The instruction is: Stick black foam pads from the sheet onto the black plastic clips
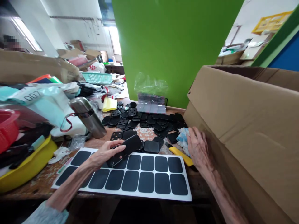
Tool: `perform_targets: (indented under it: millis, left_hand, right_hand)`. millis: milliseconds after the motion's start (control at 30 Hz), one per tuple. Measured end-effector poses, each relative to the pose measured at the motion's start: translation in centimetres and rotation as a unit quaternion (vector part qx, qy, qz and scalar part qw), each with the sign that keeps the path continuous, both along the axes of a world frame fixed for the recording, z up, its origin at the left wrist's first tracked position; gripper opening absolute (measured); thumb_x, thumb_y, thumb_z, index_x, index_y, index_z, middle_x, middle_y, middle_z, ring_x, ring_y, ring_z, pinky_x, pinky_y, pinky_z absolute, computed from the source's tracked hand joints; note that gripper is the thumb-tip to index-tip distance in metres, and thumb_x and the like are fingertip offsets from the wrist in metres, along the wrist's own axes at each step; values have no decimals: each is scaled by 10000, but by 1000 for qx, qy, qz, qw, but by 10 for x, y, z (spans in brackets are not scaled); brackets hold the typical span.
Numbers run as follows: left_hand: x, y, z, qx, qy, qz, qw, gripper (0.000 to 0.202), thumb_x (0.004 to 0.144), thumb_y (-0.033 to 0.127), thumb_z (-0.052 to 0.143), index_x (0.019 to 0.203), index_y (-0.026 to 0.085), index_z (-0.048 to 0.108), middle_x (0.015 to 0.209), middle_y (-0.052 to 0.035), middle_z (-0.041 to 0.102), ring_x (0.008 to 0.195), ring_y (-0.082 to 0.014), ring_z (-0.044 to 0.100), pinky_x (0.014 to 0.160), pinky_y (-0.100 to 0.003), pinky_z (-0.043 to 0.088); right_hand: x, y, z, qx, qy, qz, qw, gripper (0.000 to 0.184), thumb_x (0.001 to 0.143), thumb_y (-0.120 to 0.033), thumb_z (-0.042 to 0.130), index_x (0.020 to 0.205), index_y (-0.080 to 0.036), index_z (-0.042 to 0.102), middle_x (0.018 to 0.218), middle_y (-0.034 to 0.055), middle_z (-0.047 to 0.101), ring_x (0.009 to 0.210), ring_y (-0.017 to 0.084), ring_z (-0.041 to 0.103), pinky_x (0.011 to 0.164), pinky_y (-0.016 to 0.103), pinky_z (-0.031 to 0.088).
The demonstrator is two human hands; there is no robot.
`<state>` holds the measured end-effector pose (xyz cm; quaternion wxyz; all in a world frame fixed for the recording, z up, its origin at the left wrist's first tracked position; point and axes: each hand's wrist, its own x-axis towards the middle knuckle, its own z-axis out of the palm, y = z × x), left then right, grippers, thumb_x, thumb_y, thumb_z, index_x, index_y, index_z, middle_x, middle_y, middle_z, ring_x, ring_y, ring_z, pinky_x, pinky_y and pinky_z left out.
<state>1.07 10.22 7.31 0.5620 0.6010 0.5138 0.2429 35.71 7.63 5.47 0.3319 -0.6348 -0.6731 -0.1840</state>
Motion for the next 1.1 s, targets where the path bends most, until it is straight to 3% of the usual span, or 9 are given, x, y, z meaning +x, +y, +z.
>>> perform_targets:
  millis: [67,133,267,467,633,733,867,1000,1100]
  left_hand:
    - [-4,20,-6,16,46,-22,999,367,739,461,531,920,155,624,714,-26,622,562,-129,548,498,-210,400]
    - [-7,36,-11,39,97,-30,994,345,713,454,554,841,149,653,658,-26,614,560,-145,544,501,-225,390]
    - [-3,71,-18,130,227,-1,965,264,669,407,599,755,166,666,711,-53,633,719,-208,564,624,-271,392]
    - [40,124,-33,225,339,82,910,416,734,443,559,998,123,590,1109,-171,553,1106,-332,424,904,-454,308]
    - [67,148,-48,213,371,124,895,404,792,365,551,1135,156,503,1254,-104,451,1176,-285,381,967,-538,267]
    - [66,154,-45,182,355,123,909,385,813,325,537,1160,165,488,1258,-100,450,1138,-269,429,933,-519,340]
    - [49,149,-30,110,279,77,951,326,829,338,517,1096,150,527,1123,-83,544,977,-214,543,820,-431,457]
    - [28,125,-18,39,171,8,984,310,860,352,465,1064,132,542,964,-64,611,805,-156,601,705,-351,509]
    - [23,103,-22,27,121,-26,992,279,872,269,454,1095,120,530,938,-66,632,801,-143,617,711,-319,511]
  right_hand:
    - [-16,-12,-14,-18,-22,17,999,317,873,-245,387,1124,-124,539,1107,166,532,1031,281,486,860,452,432]
    - [-41,-26,-29,-50,-25,79,995,299,876,-230,396,1130,-141,526,1122,148,534,1057,259,482,891,428,425]
    - [-78,-44,-55,-110,-29,127,985,288,871,-240,432,1140,-179,515,1150,116,550,1056,258,499,892,440,416]
    - [-79,-43,-77,-112,-53,133,983,326,861,-256,436,1178,-198,491,1153,85,575,1051,253,517,899,437,395]
    - [-81,-37,-85,-80,-58,118,988,292,873,-226,391,1125,-171,529,1087,76,606,985,241,538,852,407,397]
    - [-81,-36,-88,-64,-70,117,989,296,885,-222,365,1122,-157,530,1074,84,610,977,243,534,842,405,389]
    - [-80,-38,-89,-88,-77,112,987,307,886,-232,377,1155,-161,507,1117,90,588,1013,244,514,876,412,370]
    - [-80,-41,-86,-125,-63,117,983,333,878,-243,405,1197,-177,475,1150,74,569,1050,235,499,919,418,358]
    - [-81,-43,-83,-133,-49,118,983,341,880,-239,408,1211,-180,466,1163,75,559,1079,234,483,938,425,351]
